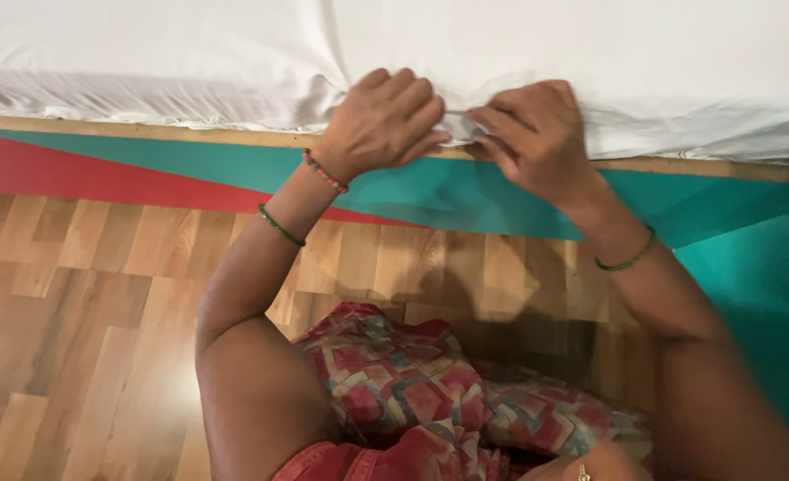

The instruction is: The person tucks the edges of a white bedsheet into the frame of a bed and then pulls the sheet toward them.

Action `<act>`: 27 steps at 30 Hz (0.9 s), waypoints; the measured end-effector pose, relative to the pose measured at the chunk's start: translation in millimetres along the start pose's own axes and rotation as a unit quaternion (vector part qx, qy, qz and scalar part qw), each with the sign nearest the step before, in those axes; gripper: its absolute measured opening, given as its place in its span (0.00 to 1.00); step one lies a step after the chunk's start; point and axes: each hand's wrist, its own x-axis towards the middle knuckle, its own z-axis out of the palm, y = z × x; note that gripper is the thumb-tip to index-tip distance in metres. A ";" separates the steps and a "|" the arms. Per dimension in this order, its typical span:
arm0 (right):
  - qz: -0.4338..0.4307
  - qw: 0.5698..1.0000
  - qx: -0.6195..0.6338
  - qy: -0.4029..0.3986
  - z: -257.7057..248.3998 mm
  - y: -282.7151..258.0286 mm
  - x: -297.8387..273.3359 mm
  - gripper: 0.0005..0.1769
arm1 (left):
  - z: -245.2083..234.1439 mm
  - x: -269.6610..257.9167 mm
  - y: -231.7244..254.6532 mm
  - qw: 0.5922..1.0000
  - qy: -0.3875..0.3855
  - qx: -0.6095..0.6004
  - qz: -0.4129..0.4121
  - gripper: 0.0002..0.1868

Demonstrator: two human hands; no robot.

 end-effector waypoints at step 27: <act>0.010 0.992 -0.123 -0.035 -5.7 16.2 -47.0 0.08 | 39.6 -1.7 30.2 0.998 -0.007 0.004 0.056 0.11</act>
